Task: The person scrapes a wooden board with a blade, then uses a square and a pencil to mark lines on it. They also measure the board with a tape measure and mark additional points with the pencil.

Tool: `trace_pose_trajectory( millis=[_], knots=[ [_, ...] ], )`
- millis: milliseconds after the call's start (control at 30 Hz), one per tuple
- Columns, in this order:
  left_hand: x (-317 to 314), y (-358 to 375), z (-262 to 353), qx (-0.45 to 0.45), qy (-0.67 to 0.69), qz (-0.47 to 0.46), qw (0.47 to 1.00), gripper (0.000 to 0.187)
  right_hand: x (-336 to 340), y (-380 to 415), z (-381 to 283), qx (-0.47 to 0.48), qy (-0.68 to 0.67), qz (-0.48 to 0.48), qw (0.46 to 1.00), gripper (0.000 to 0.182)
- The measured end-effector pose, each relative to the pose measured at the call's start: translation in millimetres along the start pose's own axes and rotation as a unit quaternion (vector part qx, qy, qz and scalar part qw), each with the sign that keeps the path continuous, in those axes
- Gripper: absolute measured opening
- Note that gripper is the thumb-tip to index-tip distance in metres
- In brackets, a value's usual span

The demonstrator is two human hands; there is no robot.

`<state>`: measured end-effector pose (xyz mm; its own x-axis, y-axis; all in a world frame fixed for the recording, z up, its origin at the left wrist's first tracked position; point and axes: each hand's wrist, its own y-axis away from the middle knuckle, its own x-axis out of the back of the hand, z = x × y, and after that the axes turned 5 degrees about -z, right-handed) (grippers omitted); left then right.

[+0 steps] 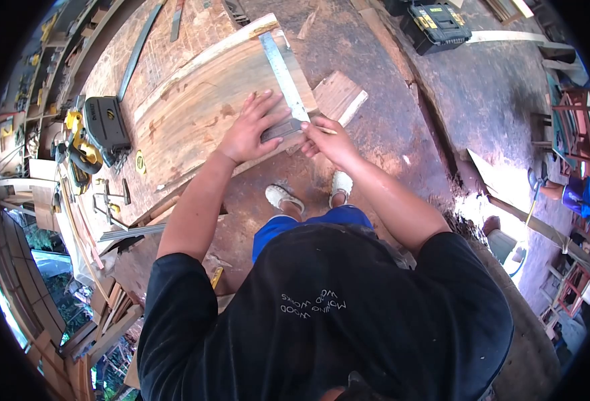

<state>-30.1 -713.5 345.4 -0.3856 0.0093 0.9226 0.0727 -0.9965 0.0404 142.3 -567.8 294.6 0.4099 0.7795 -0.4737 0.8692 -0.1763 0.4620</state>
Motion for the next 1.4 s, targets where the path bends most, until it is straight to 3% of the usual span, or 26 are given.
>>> trace_pose_trajectory(
  millis=[100,267,333,400,467,600,667,1000,1400],
  knots=[
    [3,-2,1,0.004,0.001,-0.018,1.000,0.064,20,18,-8,0.034,0.129,-0.039,0.990,0.028],
    [21,-13,11,0.023,-0.017,-0.066,0.997,0.077,43,35,-27,0.051,0.177,-0.037,0.982,0.037],
    [22,-18,12,0.038,-0.018,-0.083,0.996,0.085,41,38,-39,0.153,0.296,0.028,0.942,0.035],
    [20,-25,10,0.086,-0.068,-0.108,0.988,0.099,35,34,-44,0.160,0.274,0.047,0.947,0.030],
    [23,-29,11,0.097,-0.079,-0.124,0.984,0.102,33,17,-47,0.286,0.298,0.065,0.909,0.029],
    [30,-36,15,0.124,-0.082,-0.164,0.975,0.109,19,-16,-74,0.286,0.347,0.063,0.891,0.030],
    [32,-39,16,0.131,-0.089,-0.171,0.972,0.110,12,-41,-87,0.316,0.422,0.084,0.846,0.030],
    [47,-55,24,0.179,-0.128,-0.259,0.940,0.118,-2,-144,-130,0.352,0.488,0.126,0.788,0.026],
    [29,-80,-9,0.272,-0.134,-0.161,0.939,0.100,-5,-160,-139,0.328,0.528,0.101,0.777,0.024]
  ],
)
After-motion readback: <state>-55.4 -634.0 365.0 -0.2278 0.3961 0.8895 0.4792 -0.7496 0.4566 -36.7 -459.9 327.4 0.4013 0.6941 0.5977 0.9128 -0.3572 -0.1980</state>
